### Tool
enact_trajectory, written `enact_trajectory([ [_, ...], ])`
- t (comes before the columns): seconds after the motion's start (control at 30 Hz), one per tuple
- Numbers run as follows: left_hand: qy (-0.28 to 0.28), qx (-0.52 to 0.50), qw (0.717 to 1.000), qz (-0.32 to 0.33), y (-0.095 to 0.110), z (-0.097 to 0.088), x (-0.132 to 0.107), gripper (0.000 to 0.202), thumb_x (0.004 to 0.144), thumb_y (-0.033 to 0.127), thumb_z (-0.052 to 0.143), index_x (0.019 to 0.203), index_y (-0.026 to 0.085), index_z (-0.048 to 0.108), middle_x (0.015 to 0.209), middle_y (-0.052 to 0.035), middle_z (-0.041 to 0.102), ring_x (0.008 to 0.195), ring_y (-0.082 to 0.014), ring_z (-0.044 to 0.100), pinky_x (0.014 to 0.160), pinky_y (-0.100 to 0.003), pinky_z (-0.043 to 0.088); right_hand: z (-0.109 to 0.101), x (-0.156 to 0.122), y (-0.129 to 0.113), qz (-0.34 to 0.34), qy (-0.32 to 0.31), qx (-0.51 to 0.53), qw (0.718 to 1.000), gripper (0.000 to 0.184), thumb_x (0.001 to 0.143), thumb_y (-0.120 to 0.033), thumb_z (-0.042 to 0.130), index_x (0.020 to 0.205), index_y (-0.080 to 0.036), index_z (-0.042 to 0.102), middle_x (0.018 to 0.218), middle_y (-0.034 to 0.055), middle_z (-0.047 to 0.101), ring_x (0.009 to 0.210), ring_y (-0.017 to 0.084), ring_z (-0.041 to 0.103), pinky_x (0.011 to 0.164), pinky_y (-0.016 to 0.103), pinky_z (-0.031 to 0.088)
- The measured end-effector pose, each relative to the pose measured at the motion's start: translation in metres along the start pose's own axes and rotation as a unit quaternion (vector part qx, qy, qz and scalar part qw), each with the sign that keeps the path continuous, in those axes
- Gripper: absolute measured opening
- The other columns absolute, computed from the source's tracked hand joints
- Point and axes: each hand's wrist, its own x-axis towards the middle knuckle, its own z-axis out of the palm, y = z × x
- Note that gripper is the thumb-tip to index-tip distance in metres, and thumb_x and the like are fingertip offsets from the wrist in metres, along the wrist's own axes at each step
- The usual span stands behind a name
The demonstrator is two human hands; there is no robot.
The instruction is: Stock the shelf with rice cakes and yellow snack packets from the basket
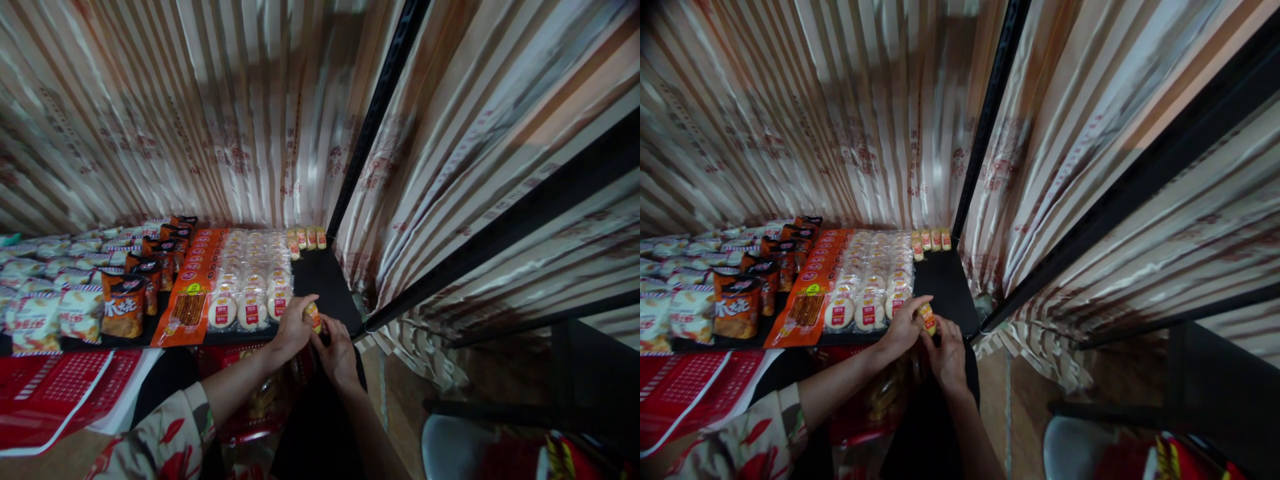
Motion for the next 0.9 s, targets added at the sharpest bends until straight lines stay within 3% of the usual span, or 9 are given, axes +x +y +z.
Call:
enact_trajectory([
  [0.2,-0.001,0.035,0.999,-0.026,0.000,0.016,0.021,0.059,0.074,0.006,0.042,0.132,0.016,0.040,0.115,-0.0092,0.056,0.103,-0.0168,0.053,0.095,-0.031,0.042,0.004,0.014,0.013,-0.002,0.033,-0.011,0.999,0.030,0.080,-0.029,0.053,0.107,-0.015,0.054,0.095,0.0101,0.061,0.084,0.021,0.055,0.076,0.037,0.048],
  [0.47,0.019,0.076,0.995,-0.053,-0.003,0.031,0.047,0.042,0.074,0.007,0.045,0.115,0.014,0.052,0.113,-0.0098,0.056,0.105,-0.0172,0.053,0.095,-0.028,0.042,0.022,0.036,0.033,0.045,0.083,0.017,0.995,0.024,0.073,-0.023,0.054,0.097,-0.018,0.054,0.083,0.0066,0.059,0.075,0.019,0.056,0.070,0.035,0.051],
  [0.7,0.054,0.092,0.990,-0.093,0.004,0.036,0.059,0.050,0.073,0.008,0.046,0.123,0.010,0.048,0.116,-0.0141,0.053,0.112,-0.0210,0.049,0.098,-0.030,0.039,0.032,0.060,0.039,0.063,0.086,0.024,0.994,0.026,0.070,-0.019,0.049,0.095,-0.017,0.055,0.082,0.0071,0.060,0.075,0.020,0.057,0.071,0.034,0.049],
  [0.9,0.062,0.045,0.989,-0.123,0.009,0.040,0.072,0.049,0.073,0.010,0.048,0.121,0.013,0.050,0.113,-0.0123,0.056,0.107,-0.0217,0.052,0.095,-0.031,0.040,0.038,0.083,0.045,0.069,0.076,0.010,0.995,0.025,0.073,-0.021,0.044,0.094,-0.016,0.057,0.083,0.0083,0.062,0.079,0.022,0.056,0.074,0.036,0.047],
])
